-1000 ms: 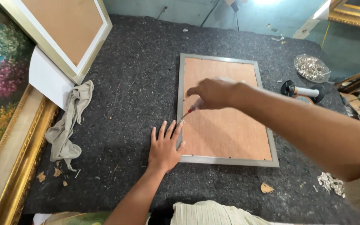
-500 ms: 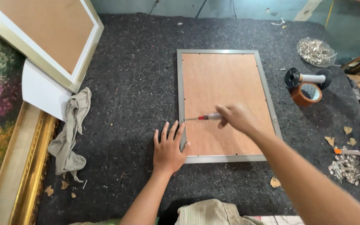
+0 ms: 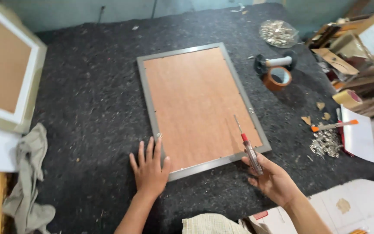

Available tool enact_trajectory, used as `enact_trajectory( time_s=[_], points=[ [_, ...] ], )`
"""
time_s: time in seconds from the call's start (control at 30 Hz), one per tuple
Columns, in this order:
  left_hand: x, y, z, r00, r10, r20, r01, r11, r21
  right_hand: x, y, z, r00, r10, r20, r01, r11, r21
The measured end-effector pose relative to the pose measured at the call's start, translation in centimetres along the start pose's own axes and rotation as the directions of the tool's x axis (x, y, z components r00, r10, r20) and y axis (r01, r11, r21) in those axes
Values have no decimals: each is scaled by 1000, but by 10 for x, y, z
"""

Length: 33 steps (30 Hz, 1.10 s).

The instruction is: Removing the back of picture frames and polishing the glass with a cloth

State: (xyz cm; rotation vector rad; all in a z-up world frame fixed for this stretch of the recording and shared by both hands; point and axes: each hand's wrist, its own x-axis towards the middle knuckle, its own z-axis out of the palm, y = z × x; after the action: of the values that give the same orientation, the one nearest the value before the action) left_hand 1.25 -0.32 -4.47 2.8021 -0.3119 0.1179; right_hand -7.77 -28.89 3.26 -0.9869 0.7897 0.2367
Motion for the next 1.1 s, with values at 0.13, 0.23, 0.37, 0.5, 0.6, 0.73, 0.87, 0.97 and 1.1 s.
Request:
enact_trajectory(
  time_s=[0.13,0.23,0.37,0.5,0.6,0.73,0.87,0.97,1.1],
  points=[
    [1,23,-8,991,-97,95,102,993,-53,-5,-10,-5,994,-74,-78,72,997,-29],
    [-6,46,-11,993,-113,-28,104,971,-216,-6,-21,-8,981,-93,-169,87,995,-46],
    [-9,84,-25,979,38,-201,-117,911,-395,0,-42,-20,941,-136,-311,69,974,-216],
    [-11,114,-19,987,-21,161,111,811,-574,12,-68,-46,907,-269,-324,99,884,-457],
    [-10,137,-4,979,-90,182,178,810,-559,31,-90,-74,884,-404,-234,61,597,-800],
    [-9,182,8,949,-213,233,316,668,-673,38,-121,-93,888,-433,-155,20,372,-928],
    [-1,225,16,889,-309,338,447,748,-491,41,-142,-106,933,-344,-109,2,305,-952],
    [6,263,15,790,-422,445,541,821,-184,45,-148,-114,938,-346,-34,130,440,-889],
    [6,292,27,846,-283,452,351,934,-70,48,-155,-110,991,-118,56,120,665,-737]
  ],
)
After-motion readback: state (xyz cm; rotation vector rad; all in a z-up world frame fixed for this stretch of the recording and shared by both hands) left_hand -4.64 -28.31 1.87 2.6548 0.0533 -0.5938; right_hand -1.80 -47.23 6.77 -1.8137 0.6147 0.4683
